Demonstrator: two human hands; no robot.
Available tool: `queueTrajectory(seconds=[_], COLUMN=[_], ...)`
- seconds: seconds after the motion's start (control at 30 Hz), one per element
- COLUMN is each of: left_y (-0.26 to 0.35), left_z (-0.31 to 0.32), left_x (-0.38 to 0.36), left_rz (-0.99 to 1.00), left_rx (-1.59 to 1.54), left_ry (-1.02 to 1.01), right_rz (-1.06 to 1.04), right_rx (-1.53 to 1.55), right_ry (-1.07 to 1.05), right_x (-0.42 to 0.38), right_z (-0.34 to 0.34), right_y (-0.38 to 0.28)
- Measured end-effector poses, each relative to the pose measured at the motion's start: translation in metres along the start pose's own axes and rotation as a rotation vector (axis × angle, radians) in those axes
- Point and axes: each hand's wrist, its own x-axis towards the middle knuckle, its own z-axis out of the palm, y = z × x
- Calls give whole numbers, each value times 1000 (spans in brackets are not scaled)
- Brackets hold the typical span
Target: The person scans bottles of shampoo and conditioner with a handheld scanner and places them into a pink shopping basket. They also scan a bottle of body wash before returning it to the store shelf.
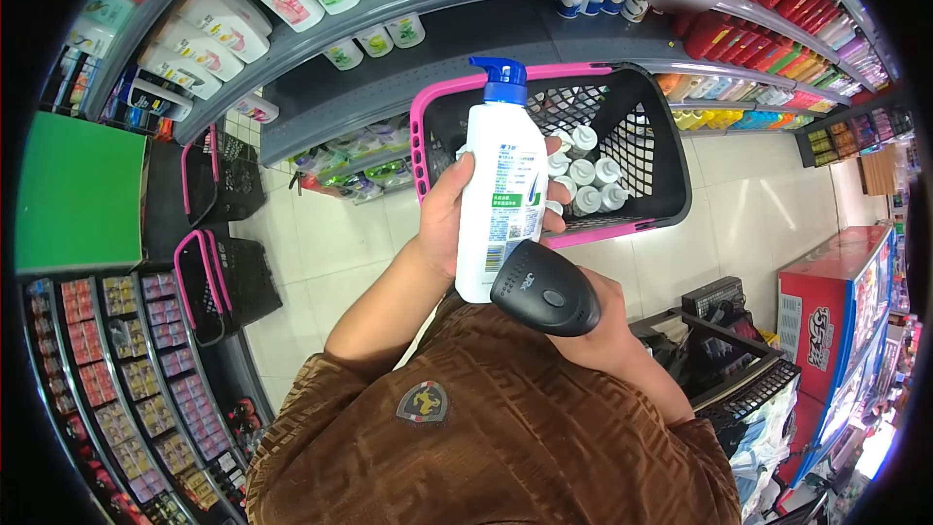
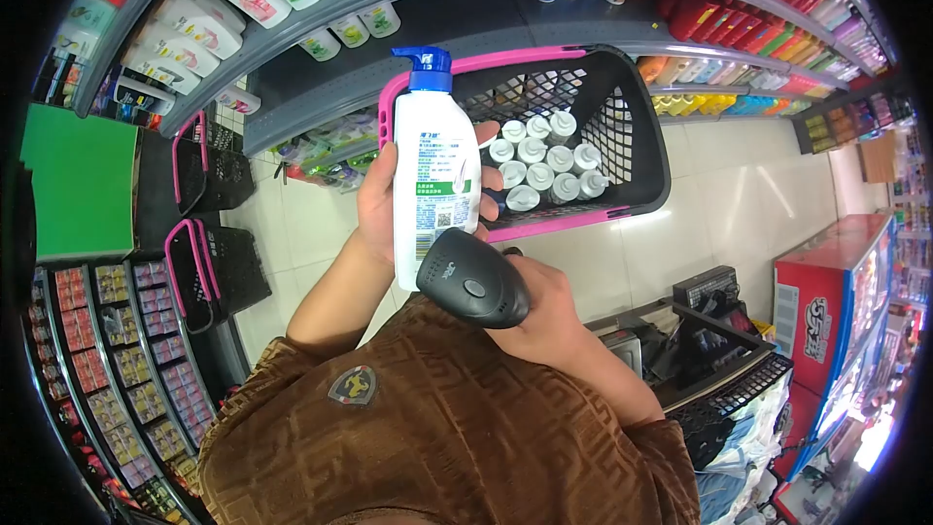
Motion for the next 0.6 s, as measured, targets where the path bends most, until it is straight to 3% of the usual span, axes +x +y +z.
queueTrajectory(seconds=[0.6], left_y=[-28], left_z=[9], left_x=[14], left_rz=[2], left_rx=[41], left_ry=[56], right_rz=[-17], right_rx=[29], right_ry=[-11], right_x=[-11], right_z=[-31], right_y=[8])
